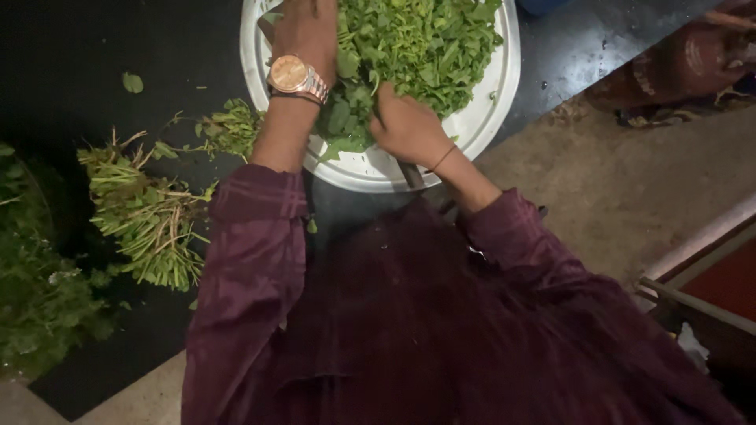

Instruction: The person chops leafy greens on a wooden block with a knife, moving the cut greens into a large metal tray.

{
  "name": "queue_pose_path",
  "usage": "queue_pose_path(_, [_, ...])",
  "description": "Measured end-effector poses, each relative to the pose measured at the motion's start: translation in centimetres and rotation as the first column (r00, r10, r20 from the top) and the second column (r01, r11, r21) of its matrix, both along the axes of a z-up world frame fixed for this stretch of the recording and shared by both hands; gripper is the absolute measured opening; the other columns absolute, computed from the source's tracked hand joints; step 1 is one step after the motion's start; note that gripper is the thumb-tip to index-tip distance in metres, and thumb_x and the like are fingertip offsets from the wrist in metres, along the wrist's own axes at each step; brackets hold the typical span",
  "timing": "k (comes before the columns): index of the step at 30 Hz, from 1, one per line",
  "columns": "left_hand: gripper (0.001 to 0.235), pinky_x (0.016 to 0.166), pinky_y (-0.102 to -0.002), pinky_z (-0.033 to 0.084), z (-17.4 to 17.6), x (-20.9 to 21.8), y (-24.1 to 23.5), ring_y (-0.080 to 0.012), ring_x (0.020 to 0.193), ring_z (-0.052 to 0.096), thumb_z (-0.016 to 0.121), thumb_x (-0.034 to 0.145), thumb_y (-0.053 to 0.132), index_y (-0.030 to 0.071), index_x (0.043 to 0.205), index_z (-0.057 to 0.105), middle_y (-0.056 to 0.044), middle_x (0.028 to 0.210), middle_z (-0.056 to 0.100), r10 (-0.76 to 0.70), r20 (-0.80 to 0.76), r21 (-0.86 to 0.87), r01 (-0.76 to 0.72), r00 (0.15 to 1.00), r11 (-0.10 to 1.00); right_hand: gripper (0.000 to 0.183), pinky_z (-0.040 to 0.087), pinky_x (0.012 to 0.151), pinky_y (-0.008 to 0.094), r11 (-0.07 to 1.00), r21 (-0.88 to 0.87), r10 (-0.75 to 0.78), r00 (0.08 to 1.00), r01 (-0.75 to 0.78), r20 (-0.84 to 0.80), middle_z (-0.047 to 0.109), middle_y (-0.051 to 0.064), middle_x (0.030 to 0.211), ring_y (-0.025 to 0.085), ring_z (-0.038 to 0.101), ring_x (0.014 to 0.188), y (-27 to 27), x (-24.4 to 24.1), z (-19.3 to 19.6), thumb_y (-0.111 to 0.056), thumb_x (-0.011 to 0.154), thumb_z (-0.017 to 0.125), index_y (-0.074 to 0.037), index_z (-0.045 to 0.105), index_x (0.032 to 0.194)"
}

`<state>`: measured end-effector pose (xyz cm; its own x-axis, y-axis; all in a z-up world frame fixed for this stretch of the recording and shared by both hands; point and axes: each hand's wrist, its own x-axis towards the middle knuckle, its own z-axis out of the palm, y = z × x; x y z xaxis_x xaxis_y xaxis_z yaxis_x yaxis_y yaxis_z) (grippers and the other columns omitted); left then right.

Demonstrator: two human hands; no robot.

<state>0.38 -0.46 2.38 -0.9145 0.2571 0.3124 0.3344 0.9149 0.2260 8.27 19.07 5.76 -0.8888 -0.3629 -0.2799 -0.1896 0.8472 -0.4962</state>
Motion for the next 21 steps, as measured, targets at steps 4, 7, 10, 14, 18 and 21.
queue_pose_path(4, [0.04, 0.092, -0.056, 0.053, -0.2, -0.7, -0.5, -0.048, 0.109, 0.061, 0.07, 0.086, -0.004, 0.001, 0.123, 0.057, -0.028, 0.117, 0.062, -0.067, 0.22, 0.005, 0.067, 0.973, 0.998, 0.038, 0.054, 0.073, 0.056, 0.996, 0.063, -0.046, 0.986, 0.057, -0.161, 0.07, 0.027, 0.089, 0.047, 0.069, 0.083, -2.6, -0.9, -2.9, -0.022, 0.093, 0.06, 0.005, 0.048, 0.117])
queue_pose_path(7, [0.056, 0.087, -0.053, 0.054, 0.1, -0.4, -1.0, -0.0484, 0.107, 0.061, 0.074, 0.069, -0.006, -0.004, 0.121, 0.053, -0.03, 0.117, 0.06, -0.121, 0.047, 0.108, 0.115, 0.992, 0.987, 0.042, 0.055, 0.068, 0.056, 0.983, 0.173, -0.028, 0.983, 0.06, -0.183, 0.071, 0.023, 0.085, 0.044, 0.071, 0.078, -2.5, 0.7, -4.0, -0.016, 0.091, 0.057, 0.008, 0.046, 0.124])
queue_pose_path(10, [0.062, 0.086, -0.052, 0.055, 0.3, 0.1, -0.4, -0.0471, 0.109, 0.061, 0.076, 0.075, -0.009, -0.002, 0.131, 0.051, -0.03, 0.126, 0.058, -0.046, 0.048, 0.111, 0.041, 0.998, 0.993, 0.049, 0.056, 0.065, 0.055, 0.974, 0.223, 0.014, 0.981, 0.03, -0.193, 0.072, 0.021, 0.082, 0.042, 0.072, 0.076, -2.7, 1.2, -5.4, -0.009, 0.091, 0.055, 0.012, 0.043, 0.133])
queue_pose_path(14, [0.072, 0.085, -0.053, 0.054, 1.3, 0.4, -0.7, -0.0496, 0.108, 0.059, 0.077, 0.067, -0.008, -0.004, 0.132, 0.047, -0.031, 0.127, 0.055, -0.08, 0.082, 0.116, 0.071, 0.993, 0.991, 0.031, 0.056, 0.07, 0.055, 0.982, 0.16, -0.061, 0.967, 0.103, -0.249, 0.071, 0.022, 0.083, 0.043, 0.071, 0.081, -3.6, -1.2, -6.2, -0.011, 0.089, 0.058, 0.003, 0.049, 0.115])
queue_pose_path(18, [0.076, 0.085, -0.055, 0.053, 1.4, 0.4, -0.5, -0.0509, 0.108, 0.058, 0.078, 0.066, -0.008, -0.007, 0.134, 0.044, -0.031, 0.127, 0.055, -0.046, 0.039, 0.139, 0.04, 0.998, 0.989, 0.038, 0.053, 0.071, 0.059, 0.987, -0.072, -0.156, 0.974, 0.146, -0.167, 0.069, 0.028, 0.084, 0.05, 0.067, 0.079, -0.1, -1.6, -2.5, -0.021, 0.091, 0.063, 0.003, 0.047, 0.115])
queue_pose_path(21, [0.076, 0.085, -0.055, 0.053, 0.8, 0.4, -0.2, -0.0514, 0.109, 0.057, 0.078, 0.065, -0.007, -0.007, 0.134, 0.045, -0.032, 0.127, 0.054, -0.005, 0.021, 0.191, 0.001, 1.0, 0.982, 0.034, 0.052, 0.077, 0.06, 0.984, -0.061, -0.168, 0.985, 0.166, -0.043, 0.069, 0.029, 0.085, 0.05, 0.067, 0.084, 0.1, 0.6, 0.5, -0.023, 0.095, 0.06, 0.002, 0.046, 0.115])
